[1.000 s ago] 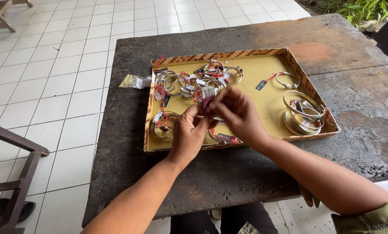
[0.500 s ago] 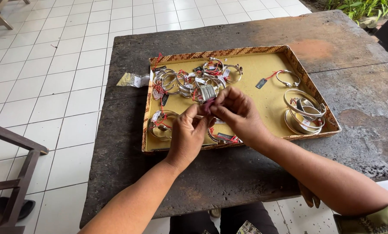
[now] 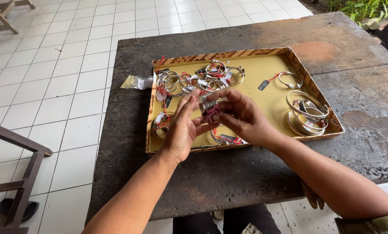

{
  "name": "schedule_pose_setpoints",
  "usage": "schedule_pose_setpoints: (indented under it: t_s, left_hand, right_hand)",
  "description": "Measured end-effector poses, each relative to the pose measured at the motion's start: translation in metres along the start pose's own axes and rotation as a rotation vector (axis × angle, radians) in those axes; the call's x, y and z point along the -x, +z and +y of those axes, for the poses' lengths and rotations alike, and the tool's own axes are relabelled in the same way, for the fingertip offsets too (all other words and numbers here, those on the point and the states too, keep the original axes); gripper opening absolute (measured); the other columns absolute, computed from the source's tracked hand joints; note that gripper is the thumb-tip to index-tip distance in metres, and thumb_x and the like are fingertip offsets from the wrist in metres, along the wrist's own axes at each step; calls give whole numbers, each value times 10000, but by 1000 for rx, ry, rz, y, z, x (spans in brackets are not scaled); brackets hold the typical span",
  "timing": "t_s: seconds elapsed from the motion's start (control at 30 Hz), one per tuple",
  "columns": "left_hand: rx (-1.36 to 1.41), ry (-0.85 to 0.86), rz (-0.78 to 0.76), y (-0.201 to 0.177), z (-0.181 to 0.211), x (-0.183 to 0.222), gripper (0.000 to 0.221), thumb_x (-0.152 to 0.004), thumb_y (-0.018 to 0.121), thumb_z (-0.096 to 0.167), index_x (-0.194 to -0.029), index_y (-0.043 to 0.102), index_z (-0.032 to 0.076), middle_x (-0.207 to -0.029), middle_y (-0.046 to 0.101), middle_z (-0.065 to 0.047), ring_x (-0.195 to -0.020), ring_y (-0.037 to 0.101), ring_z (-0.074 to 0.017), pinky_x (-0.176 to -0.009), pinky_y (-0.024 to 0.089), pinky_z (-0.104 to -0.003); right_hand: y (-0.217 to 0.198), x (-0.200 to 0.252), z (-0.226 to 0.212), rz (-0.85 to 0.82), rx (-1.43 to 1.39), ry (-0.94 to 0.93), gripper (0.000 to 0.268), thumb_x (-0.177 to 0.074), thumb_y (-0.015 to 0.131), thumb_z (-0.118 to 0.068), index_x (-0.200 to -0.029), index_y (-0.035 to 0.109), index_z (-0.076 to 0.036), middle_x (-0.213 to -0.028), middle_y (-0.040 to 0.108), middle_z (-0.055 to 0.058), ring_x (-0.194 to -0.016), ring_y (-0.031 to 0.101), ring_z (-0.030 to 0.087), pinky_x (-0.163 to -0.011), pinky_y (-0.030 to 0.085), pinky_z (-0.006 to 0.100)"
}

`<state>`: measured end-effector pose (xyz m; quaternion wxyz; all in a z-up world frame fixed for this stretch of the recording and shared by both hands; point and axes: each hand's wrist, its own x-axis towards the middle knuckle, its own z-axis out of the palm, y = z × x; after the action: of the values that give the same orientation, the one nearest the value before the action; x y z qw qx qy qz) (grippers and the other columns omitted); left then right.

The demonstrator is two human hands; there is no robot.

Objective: Inspecting and polishing metal bracelets from a tray using a small cloth

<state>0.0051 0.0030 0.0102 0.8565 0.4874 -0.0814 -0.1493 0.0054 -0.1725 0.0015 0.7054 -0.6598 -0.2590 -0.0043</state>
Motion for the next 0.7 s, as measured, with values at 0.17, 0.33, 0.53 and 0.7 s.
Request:
schedule_pose_setpoints:
  t_s: [0.17, 0.33, 0.53, 0.7]
  left_hand:
    - [127, -152, 30, 0, -2, -3, 700, -861, 687, 480, -1390, 463, 80, -1333, 411, -215, -931, 710, -326, -852, 638, -468]
    - [184, -85, -19, -7, -13, -8, 419, -934, 672, 315, -1310, 635, 133, -1065, 711, -114, -860, 735, -214, -873, 648, -450]
    - [117, -66, -43, -15, -31, -15, 420, -928, 692, 337, -1296, 652, 141, -998, 749, -96, -914, 748, -227, -895, 631, -441]
    - [111, -54, -16, -22, -30, -18, 432, -977, 615, 379, -1334, 609, 136, -1171, 721, -167, -996, 737, -271, -909, 622, -439]
  right_hand:
    - [-1, -1, 10, -16, 4, 48, 281, -906, 677, 58, -1174, 616, -5, -903, 753, 122, -866, 742, 179, -825, 635, 372]
    - [4, -3, 13, 58, -81, 47, 130, -912, 696, 40, -1033, 650, 35, -868, 760, 150, -825, 761, 201, -760, 676, 410]
    - [-3, -6, 29, 120, -104, -4, 112, -909, 709, 39, -1003, 648, 35, -840, 728, 140, -792, 750, 190, -745, 679, 396]
    - [-1, -2, 31, 57, -10, 13, 82, -891, 722, 45, -945, 664, 29, -806, 743, 170, -762, 758, 222, -718, 678, 412]
